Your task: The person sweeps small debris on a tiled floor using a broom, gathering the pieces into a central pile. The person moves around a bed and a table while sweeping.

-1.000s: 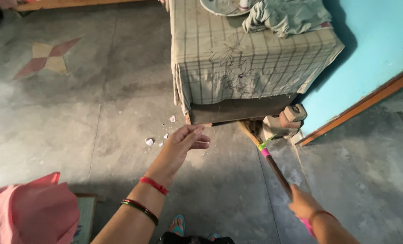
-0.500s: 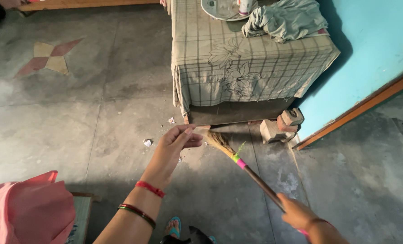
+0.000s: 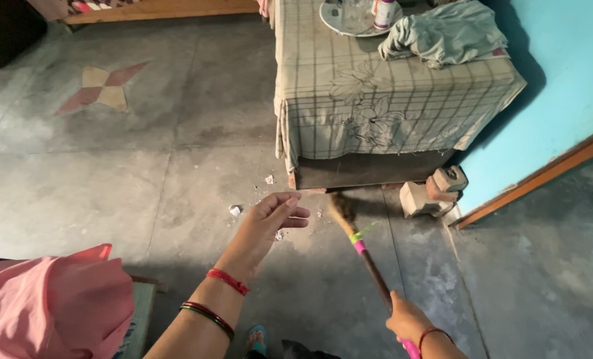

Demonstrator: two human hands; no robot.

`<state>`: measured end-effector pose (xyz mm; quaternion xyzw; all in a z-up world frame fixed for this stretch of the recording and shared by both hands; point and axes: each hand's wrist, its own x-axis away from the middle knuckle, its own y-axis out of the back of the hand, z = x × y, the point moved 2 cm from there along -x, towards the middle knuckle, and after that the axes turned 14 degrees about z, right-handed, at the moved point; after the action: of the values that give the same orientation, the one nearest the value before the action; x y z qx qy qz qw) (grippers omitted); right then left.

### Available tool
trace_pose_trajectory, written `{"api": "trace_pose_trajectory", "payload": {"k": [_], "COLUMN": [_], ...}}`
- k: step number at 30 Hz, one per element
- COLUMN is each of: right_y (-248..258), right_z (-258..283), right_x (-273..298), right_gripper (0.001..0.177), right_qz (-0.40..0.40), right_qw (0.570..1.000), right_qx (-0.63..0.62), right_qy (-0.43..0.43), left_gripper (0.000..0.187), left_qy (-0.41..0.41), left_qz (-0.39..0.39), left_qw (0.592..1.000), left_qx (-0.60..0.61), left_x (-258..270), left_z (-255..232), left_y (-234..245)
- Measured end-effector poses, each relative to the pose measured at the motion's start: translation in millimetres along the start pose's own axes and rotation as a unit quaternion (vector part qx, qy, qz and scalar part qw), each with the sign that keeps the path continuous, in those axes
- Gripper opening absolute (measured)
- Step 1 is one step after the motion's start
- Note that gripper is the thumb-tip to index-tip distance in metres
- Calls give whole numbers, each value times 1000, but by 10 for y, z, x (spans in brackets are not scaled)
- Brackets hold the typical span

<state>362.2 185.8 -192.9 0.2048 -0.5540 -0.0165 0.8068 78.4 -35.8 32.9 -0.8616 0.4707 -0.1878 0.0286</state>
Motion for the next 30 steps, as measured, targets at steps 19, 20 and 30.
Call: {"api": "trace_pose_trajectory", "payload": {"k": [19, 20, 30], "right_y": [-995, -1197, -2397], "right_z": [176, 387, 2390], "right_x": [-304, -336, 230], "right_gripper": [31, 31, 25], "right_qz": [10, 10, 61], "right_qw": [938, 941, 838], "right_qx": [-326, -322, -523], "right_qy": [116, 107, 145], "left_gripper": [43, 43, 43], "left_qy": [-42, -50, -58], "left_qz": [65, 67, 112], "left_qw": [997, 996, 992], "left_qx": [14, 17, 18], "left_x": [554, 631, 1126], "left_z": [-245, -249, -291], "left_y": [1539, 1740, 3110]}}
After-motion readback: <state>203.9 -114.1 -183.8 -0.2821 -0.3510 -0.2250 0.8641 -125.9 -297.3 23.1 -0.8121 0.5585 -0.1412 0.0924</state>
